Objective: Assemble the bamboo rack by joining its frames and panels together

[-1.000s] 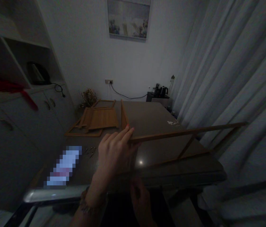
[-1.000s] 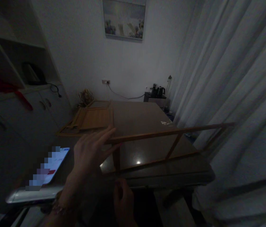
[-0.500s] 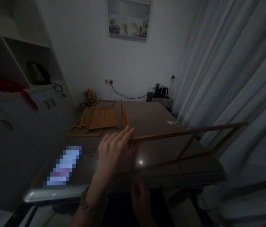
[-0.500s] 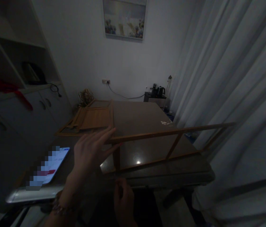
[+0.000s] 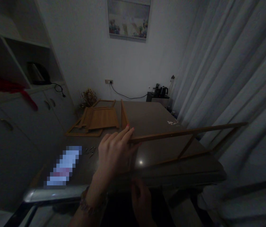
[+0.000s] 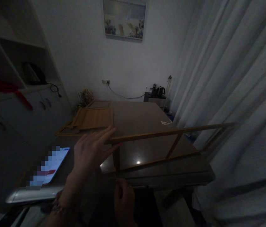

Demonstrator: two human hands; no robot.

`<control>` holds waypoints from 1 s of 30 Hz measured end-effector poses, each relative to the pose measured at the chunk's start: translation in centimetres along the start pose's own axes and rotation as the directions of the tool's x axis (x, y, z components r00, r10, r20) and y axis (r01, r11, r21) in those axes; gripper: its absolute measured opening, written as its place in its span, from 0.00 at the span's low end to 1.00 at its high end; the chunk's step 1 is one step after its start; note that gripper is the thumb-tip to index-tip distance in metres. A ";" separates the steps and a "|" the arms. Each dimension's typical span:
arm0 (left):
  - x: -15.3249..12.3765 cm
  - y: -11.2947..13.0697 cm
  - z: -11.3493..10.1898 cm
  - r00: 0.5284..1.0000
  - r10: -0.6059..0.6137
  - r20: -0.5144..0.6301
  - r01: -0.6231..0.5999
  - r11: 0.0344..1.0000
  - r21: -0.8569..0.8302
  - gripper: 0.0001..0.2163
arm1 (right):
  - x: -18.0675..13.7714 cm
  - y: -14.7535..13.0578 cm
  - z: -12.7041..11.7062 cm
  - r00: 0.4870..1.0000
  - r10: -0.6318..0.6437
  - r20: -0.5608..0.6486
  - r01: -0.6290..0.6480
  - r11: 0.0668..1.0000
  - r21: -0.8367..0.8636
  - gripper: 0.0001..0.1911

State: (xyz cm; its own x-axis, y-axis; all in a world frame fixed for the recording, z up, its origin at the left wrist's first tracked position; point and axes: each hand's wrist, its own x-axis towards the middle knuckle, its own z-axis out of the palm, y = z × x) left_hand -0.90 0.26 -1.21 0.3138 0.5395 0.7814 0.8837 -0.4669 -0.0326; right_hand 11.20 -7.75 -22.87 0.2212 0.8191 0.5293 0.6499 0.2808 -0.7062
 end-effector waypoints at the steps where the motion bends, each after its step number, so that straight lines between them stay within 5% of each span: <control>1: 0.0 0.0 0.0 1.000 0.002 0.001 -0.002 1.000 0.001 0.21 | 0.0 0.0 0.0 0.999 -0.050 -0.006 0.050 0.997 -0.053 0.11; 6: 0.0 -0.1 0.1 1.000 0.008 -0.002 -0.008 1.000 -0.009 0.21 | 0.0 -0.2 0.1 0.975 -0.221 0.007 0.216 0.945 -0.244 0.14; 11: 0.0 0.0 0.1 1.000 0.005 0.000 -0.005 1.000 -0.004 0.21 | 0.4 -0.7 0.0 0.969 -0.244 0.041 0.246 0.941 -0.230 0.14; 18: -0.1 0.0 0.0 1.000 0.004 0.005 -0.004 1.000 -0.007 0.21 | 0.3 -0.6 0.1 0.991 -0.003 0.133 -0.002 0.999 0.036 0.10; 24: -0.2 0.0 0.0 1.000 0.003 0.015 -0.003 1.000 -0.018 0.21 | 0.1 -0.4 0.2 0.958 0.177 0.224 -0.243 0.918 0.314 0.11; 30: 0.0 0.1 0.0 1.000 0.000 0.008 0.000 1.000 -0.005 0.21 | 0.2 -0.4 0.2 0.951 0.192 0.244 -0.268 0.904 0.334 0.13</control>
State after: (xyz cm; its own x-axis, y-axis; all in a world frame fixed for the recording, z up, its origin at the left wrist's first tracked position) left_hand -0.83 0.23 -1.15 0.3166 0.5453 0.7761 0.8821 -0.4700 -0.0296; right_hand 10.88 -7.56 -22.56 0.1577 0.9546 0.2527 0.2852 0.2010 -0.9372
